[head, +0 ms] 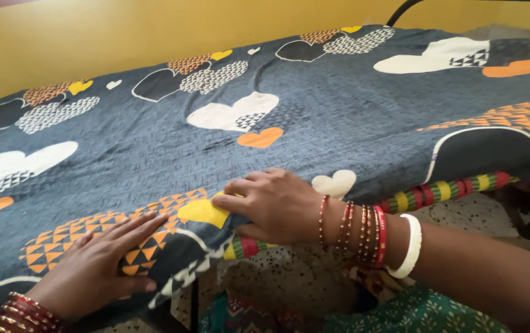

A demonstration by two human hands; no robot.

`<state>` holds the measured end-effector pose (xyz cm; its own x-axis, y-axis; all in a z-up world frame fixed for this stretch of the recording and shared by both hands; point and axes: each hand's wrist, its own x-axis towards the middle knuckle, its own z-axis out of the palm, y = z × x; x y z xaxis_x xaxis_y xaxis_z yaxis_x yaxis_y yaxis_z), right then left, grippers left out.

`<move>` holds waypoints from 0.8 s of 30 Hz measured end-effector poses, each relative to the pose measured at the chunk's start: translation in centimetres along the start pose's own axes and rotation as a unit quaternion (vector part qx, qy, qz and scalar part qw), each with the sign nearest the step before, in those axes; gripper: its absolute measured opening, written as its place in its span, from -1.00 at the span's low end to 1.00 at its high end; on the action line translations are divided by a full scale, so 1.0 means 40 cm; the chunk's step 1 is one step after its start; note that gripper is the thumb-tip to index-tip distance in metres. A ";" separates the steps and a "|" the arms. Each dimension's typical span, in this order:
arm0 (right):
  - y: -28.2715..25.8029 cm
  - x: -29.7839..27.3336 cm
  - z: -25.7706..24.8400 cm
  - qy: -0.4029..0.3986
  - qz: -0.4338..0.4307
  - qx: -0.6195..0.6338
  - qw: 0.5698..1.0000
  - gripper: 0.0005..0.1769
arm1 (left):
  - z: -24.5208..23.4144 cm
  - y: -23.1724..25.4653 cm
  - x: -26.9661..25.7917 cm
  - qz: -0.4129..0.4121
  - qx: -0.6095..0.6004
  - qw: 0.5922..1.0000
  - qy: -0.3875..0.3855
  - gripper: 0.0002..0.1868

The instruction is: The person spreads a patterned bedsheet over a cot and smooths the fabric with their hands.

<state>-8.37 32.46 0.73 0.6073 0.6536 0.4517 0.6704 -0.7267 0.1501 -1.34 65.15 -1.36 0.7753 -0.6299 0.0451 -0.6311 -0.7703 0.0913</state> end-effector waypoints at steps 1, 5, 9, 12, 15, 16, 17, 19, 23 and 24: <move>-0.003 0.011 0.001 -0.010 0.004 -0.011 1.000 -0.39 | -0.004 0.001 -0.002 -0.014 -0.034 0.999 0.017 0.07; -0.009 0.063 0.017 0.077 0.031 -0.071 0.994 -0.58 | -0.033 0.018 -0.008 -0.103 -0.087 0.989 0.057 -0.19; -0.010 0.075 0.020 0.131 0.021 -0.056 0.990 -0.51 | -0.046 0.056 -0.019 -0.124 0.008 0.986 0.113 -0.31; -0.017 0.080 0.031 0.122 0.019 -0.052 0.991 -0.48 | -0.049 0.066 -0.020 -0.107 0.122 0.976 0.147 -0.40; -0.025 0.091 0.045 0.127 0.043 -0.041 0.990 -0.48 | -0.043 0.051 -0.007 -0.054 0.276 0.935 0.218 -0.52; -0.026 0.093 0.048 0.128 0.055 -0.046 0.989 -0.50 | -0.035 0.043 -0.010 -0.068 0.276 0.932 0.225 -0.53; -0.025 0.094 0.049 0.130 0.066 -0.051 0.988 -0.52 | -0.027 0.031 -0.016 -0.084 0.275 0.929 0.232 -0.53; -0.036 0.085 0.053 0.113 0.063 -0.042 0.991 -0.52 | -0.012 -0.002 -0.008 -0.111 0.200 0.954 0.193 -0.45; -0.044 0.068 0.051 0.131 0.043 0.000 0.990 -0.44 | -0.032 -0.092 0.000 -0.148 0.099 0.982 0.061 -0.24; -0.043 0.072 0.048 0.129 0.054 0.000 0.990 -0.46 | -0.041 -0.100 0.003 -0.156 0.128 0.978 0.046 -0.23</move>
<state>-6.94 35.99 0.08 0.5459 0.4958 0.6754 0.6080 -0.7891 0.0879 1.31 68.34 -0.11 0.9225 -0.3577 0.1450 -0.3395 -0.9307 -0.1362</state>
